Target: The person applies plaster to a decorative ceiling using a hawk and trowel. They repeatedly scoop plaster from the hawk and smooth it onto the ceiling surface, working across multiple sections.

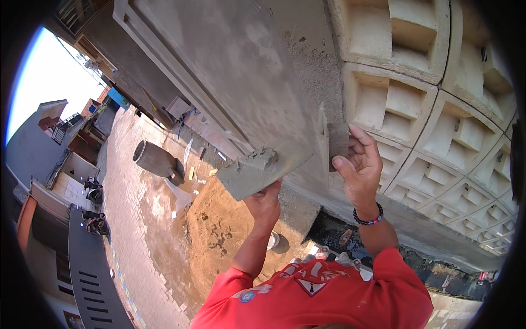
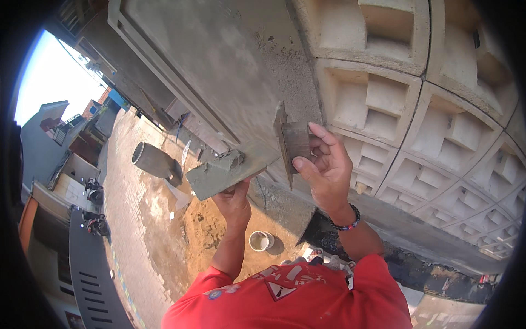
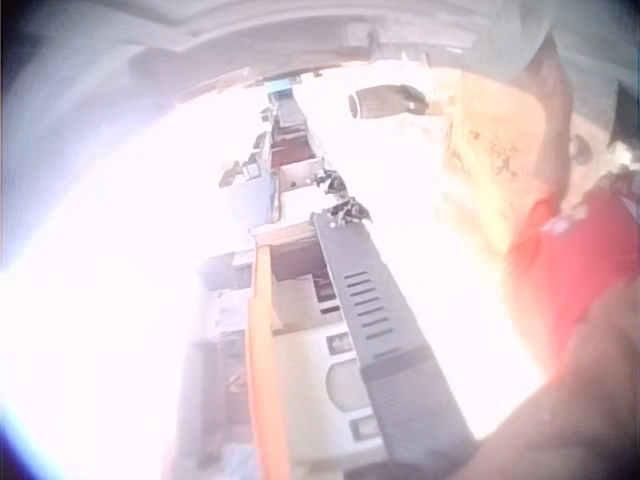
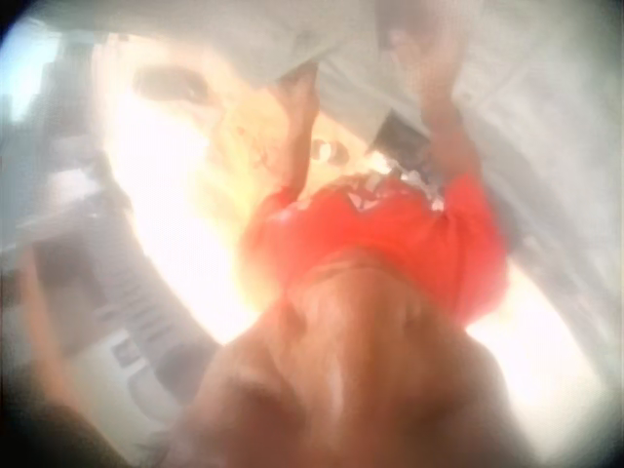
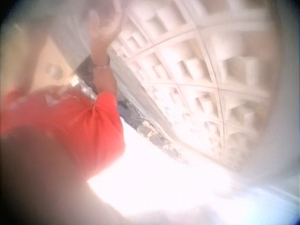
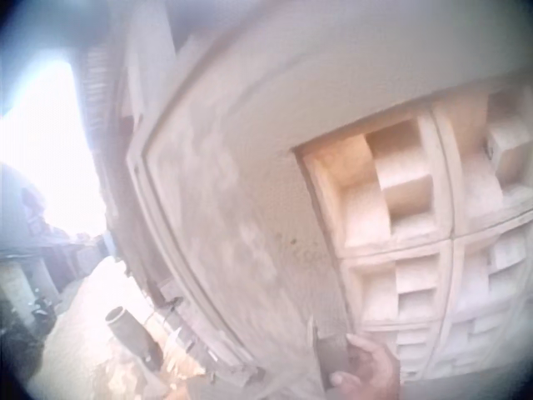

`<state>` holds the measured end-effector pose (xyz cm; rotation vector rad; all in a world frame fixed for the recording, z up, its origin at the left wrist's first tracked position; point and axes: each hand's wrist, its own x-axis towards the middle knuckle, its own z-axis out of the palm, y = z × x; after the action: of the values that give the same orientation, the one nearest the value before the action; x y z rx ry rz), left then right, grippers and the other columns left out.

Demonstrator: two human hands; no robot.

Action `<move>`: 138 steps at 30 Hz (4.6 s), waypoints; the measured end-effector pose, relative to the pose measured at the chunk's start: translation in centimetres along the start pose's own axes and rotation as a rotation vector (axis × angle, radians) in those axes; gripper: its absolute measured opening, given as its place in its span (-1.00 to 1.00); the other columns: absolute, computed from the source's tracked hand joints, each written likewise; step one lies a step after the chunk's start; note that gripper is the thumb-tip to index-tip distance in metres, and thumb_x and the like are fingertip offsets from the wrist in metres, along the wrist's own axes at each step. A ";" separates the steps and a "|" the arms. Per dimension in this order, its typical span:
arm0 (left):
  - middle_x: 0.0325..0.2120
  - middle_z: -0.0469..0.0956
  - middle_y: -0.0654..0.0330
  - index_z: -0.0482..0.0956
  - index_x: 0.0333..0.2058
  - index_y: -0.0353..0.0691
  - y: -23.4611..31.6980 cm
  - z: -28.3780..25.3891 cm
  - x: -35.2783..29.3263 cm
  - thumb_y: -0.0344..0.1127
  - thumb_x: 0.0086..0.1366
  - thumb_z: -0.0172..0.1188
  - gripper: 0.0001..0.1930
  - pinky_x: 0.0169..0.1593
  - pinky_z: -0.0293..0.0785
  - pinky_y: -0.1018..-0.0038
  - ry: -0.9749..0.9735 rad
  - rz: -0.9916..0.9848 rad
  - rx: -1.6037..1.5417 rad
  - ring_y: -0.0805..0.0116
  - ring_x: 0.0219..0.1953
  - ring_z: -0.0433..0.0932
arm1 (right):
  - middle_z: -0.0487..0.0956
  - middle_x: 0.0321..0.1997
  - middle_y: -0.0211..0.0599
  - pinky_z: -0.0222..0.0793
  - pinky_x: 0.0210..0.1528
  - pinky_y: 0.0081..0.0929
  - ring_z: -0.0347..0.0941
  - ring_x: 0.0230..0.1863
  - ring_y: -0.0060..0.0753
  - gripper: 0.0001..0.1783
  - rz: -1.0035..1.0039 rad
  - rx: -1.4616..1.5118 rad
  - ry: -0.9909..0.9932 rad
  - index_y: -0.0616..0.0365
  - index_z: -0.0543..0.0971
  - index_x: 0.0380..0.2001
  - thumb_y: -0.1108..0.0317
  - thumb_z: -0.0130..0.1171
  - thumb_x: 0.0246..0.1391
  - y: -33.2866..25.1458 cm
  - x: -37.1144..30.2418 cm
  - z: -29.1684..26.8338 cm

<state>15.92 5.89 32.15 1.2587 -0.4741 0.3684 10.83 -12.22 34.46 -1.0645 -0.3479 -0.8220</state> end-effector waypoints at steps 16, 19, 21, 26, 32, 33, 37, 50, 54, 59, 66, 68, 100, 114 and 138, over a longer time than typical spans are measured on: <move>-0.26 0.55 0.08 0.56 -0.16 -0.24 -4.7 -2.3 -1.1 -0.50 0.08 0.20 -0.71 -0.10 0.40 0.20 -0.239 0.643 0.989 0.00 -0.18 0.52 | 0.53 -0.39 -0.09 0.34 -0.37 -0.42 0.44 -0.43 -0.16 -0.49 -0.322 -0.782 -0.346 0.29 0.49 -0.06 0.65 0.31 -0.18 0.8 -7.4 -2.1; -0.23 0.55 0.10 0.53 -0.10 -0.25 -6.5 -3.4 -1.5 -0.48 0.09 0.23 -0.66 -0.11 0.43 0.28 -0.270 0.608 0.914 0.13 -0.17 0.53 | 0.47 -0.18 -0.10 0.39 -0.26 -0.44 0.48 -0.23 -0.26 -0.44 0.179 -0.457 -0.077 0.29 0.41 0.01 0.69 0.27 -0.15 -0.3 -9.8 -2.6; -0.22 0.55 0.10 0.53 -0.09 -0.25 -7.6 -3.8 -1.5 -0.47 0.09 0.26 -0.64 -0.11 0.45 0.31 -0.270 0.579 0.856 0.17 -0.16 0.53 | 0.43 -0.11 -0.13 0.41 -0.19 -0.44 0.45 -0.14 -0.30 -0.50 0.323 -0.245 0.077 0.29 0.40 -0.05 0.70 0.25 -0.13 -0.8 -9.5 -2.8; -0.20 0.53 0.08 0.52 -0.10 -0.27 -7.6 -1.1 -0.5 -0.45 0.08 0.27 -0.65 -0.08 0.45 0.29 -0.112 0.362 0.423 0.11 -0.12 0.51 | 0.40 -0.16 -0.17 0.42 -0.09 -0.35 0.41 -0.04 -0.23 -0.62 0.094 -0.579 0.004 0.23 0.38 -0.27 0.66 0.28 -0.18 -2.3 -6.2 -4.1; -0.18 0.51 0.06 0.52 -0.12 -0.29 -4.0 0.9 0.7 -0.43 0.06 0.29 -0.65 -0.06 0.45 0.25 -0.084 0.298 0.109 0.05 -0.07 0.49 | 0.40 -0.29 -0.16 0.42 -0.20 -0.29 0.43 -0.11 -0.01 -0.50 -0.466 -0.954 -0.244 0.13 0.43 -0.25 0.58 0.38 -0.36 -4.8 -4.2 -2.3; -0.17 0.51 0.05 0.52 -0.13 -0.30 -3.1 1.0 0.9 -0.43 0.06 0.29 -0.65 -0.05 0.45 0.25 -0.107 0.318 0.083 0.04 -0.06 0.48 | 0.40 -0.28 -0.16 0.42 -0.22 -0.28 0.43 -0.11 0.00 -0.50 -0.479 -1.002 -0.277 0.12 0.44 -0.25 0.59 0.37 -0.37 -5.0 -4.3 -1.9; -0.16 0.49 0.04 0.52 -0.14 -0.31 -0.5 0.7 1.7 -0.42 0.05 0.30 -0.65 -0.04 0.45 0.23 -0.217 0.465 0.051 0.00 -0.03 0.47 | 0.39 -0.23 -0.16 0.43 -0.29 -0.26 0.42 -0.10 0.05 -0.48 -0.551 -1.097 -0.335 0.08 0.46 -0.24 0.62 0.34 -0.40 -5.1 -4.6 -1.1; -0.04 0.30 0.05 0.35 -0.11 -0.20 1.5 1.6 3.0 -0.52 -0.09 0.42 -0.45 0.14 0.45 0.13 -0.277 1.058 -0.206 -0.06 0.15 0.34 | 0.21 0.09 0.01 0.52 -0.31 -0.43 0.39 -0.06 -0.17 -0.39 -0.655 -0.955 -0.273 -0.04 0.33 -0.05 0.72 0.17 -0.20 -4.6 -2.1 -1.6; -0.04 0.28 0.02 0.30 -0.01 -0.11 2.0 1.4 3.2 -0.45 0.14 0.21 -0.56 0.13 0.41 0.05 -0.324 1.041 -0.231 -0.21 0.16 0.28 | 0.20 0.08 0.05 0.45 -0.19 -0.45 0.26 0.05 -0.10 -0.48 -0.534 -0.694 -0.146 0.03 0.44 -0.17 0.64 0.29 -0.27 -3.7 -2.0 -3.6; -0.03 0.27 0.00 0.29 -0.02 -0.11 2.2 0.7 3.9 -0.46 0.17 0.17 -0.59 0.14 0.37 0.00 -0.440 1.053 -0.273 -0.25 0.16 0.26 | 0.21 0.08 -0.01 0.42 -0.04 -0.32 0.28 0.06 -0.17 -0.49 -0.573 -0.853 -0.187 0.18 0.40 -0.10 0.63 0.29 -0.20 -5.4 -1.3 -2.6; -0.03 0.29 -0.02 0.26 -0.02 -0.13 2.6 0.6 4.6 -0.47 0.17 0.15 -0.59 0.16 0.35 -0.03 -0.488 1.052 -0.353 -0.26 0.14 0.30 | 0.26 0.10 -0.12 0.35 -0.04 -0.17 0.26 0.05 -0.01 -0.47 -0.731 -0.813 -0.120 0.03 0.49 -0.12 0.53 0.41 -0.25 -7.3 1.0 -1.8; -0.03 0.29 -0.02 0.26 -0.03 -0.13 2.4 0.4 5.0 -0.47 0.16 0.16 -0.59 0.15 0.35 -0.03 -0.507 1.038 -0.362 -0.26 0.14 0.31 | 0.29 0.10 -0.15 0.34 -0.07 -0.19 0.26 0.03 0.00 -0.51 -1.106 -1.184 -0.157 -0.03 0.52 -0.20 0.52 0.43 -0.30 -8.8 4.0 -1.3; -0.02 0.39 -0.12 0.34 -0.14 -0.32 -9.3 -2.0 0.5 -0.49 0.08 0.30 -0.62 0.05 0.48 0.23 -0.155 0.273 -0.270 0.05 -0.01 0.49 | 0.49 -0.11 -0.36 0.26 -0.04 -0.34 0.28 -0.05 -0.17 -0.65 -1.623 -2.144 -0.251 -0.05 0.59 -0.39 0.53 0.42 -0.35 -14.0 22.5 1.9; -0.01 0.42 -0.12 0.38 -0.12 -0.33 -11.1 -0.6 0.8 -0.55 0.00 0.34 -0.55 0.07 0.46 0.27 -0.178 0.298 -0.328 0.11 0.02 0.48 | 0.49 -0.12 -0.32 0.28 -0.04 -0.32 0.31 -0.05 -0.17 -0.66 -1.534 -2.137 -0.136 0.00 0.61 -0.37 0.55 0.41 -0.32 -14.8 21.7 2.0; 0.06 0.32 -0.06 0.36 -0.16 -0.28 -14.0 0.1 -1.2 -0.51 0.02 0.34 -0.58 0.12 0.42 0.25 -0.304 -0.019 -0.574 0.10 0.10 0.39 | 0.55 -0.09 -0.24 0.22 0.04 -0.31 0.37 0.00 -0.21 -0.65 -1.506 -2.124 -0.111 0.00 0.63 -0.33 0.54 0.43 -0.29 -15.8 20.7 0.1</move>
<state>22.12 2.04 20.14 0.7567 -0.7639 0.0111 12.92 -24.57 57.28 -2.8543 -0.2140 -2.7428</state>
